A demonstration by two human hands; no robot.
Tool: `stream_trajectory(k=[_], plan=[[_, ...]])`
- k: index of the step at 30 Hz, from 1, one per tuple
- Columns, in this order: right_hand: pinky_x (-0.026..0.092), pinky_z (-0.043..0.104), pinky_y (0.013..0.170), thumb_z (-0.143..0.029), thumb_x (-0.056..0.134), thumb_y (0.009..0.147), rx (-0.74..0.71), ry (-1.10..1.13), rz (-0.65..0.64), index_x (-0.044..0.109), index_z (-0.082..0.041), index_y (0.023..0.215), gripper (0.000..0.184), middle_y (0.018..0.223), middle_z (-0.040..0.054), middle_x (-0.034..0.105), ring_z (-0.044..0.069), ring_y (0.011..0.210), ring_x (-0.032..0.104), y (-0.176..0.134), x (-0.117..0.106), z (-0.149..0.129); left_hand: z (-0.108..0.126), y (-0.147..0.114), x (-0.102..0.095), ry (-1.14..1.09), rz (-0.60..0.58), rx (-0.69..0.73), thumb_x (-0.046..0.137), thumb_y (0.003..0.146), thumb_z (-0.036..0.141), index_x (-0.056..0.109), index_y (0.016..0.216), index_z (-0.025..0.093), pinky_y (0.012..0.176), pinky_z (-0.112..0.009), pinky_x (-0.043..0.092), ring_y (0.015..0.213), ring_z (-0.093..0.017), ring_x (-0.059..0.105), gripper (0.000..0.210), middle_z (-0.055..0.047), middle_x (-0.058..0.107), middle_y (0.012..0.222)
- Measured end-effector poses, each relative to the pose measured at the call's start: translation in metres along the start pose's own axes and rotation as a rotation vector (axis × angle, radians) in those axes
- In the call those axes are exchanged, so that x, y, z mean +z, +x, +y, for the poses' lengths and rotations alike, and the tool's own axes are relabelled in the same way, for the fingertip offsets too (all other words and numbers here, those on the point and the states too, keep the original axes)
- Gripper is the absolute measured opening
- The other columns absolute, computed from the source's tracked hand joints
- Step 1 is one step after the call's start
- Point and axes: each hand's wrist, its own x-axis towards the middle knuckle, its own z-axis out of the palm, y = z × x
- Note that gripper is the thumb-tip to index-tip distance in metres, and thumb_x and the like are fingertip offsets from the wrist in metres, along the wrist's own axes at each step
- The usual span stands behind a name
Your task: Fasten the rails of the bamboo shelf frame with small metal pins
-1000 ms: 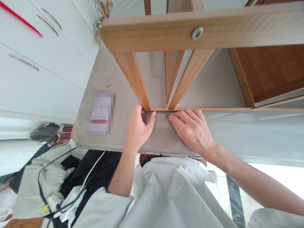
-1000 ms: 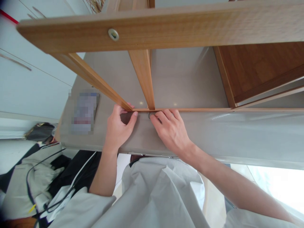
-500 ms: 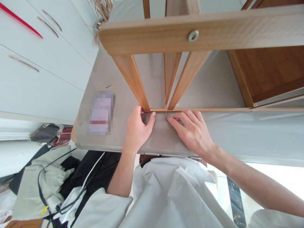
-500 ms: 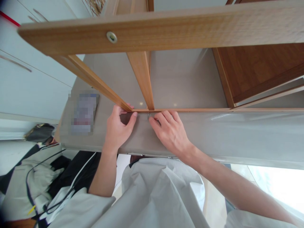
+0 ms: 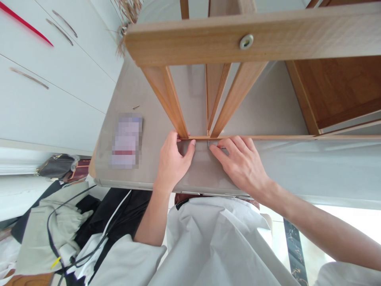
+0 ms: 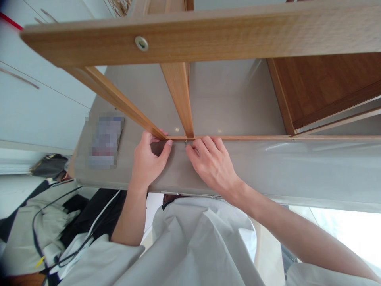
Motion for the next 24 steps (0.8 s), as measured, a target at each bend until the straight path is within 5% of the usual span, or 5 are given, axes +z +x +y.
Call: stream_trajectory(k=[10, 24], plan=[[0.037, 0.037, 0.089, -0.001, 0.051, 0.094, -0.019, -0.116, -0.026, 0.069, -0.019, 0.088, 0.026, 0.077, 0.0043, 0.061, 0.022, 0.083, 0.046, 0.005, -0.004, -0.012, 0.001, 0.0, 0.001, 0.006, 0.004, -0.001, 0.066, 0.095, 0.03, 0.058, 0.115, 0.025, 0.101, -0.041, 0.056, 0.107, -0.022, 0.07, 0.023, -0.005, 0.073, 0.12], [0.037, 0.036, 0.086, 0.003, 0.05, 0.091, 0.016, -0.101, -0.036, 0.069, -0.018, 0.091, 0.028, 0.086, 0.0067, 0.065, 0.022, 0.087, 0.049, 0.005, -0.003, -0.011, 0.001, 0.0, 0.001, 0.006, 0.006, -0.002, 0.066, 0.094, 0.03, 0.057, 0.116, 0.025, 0.099, -0.041, 0.057, 0.106, -0.022, 0.071, 0.024, -0.004, 0.074, 0.118]])
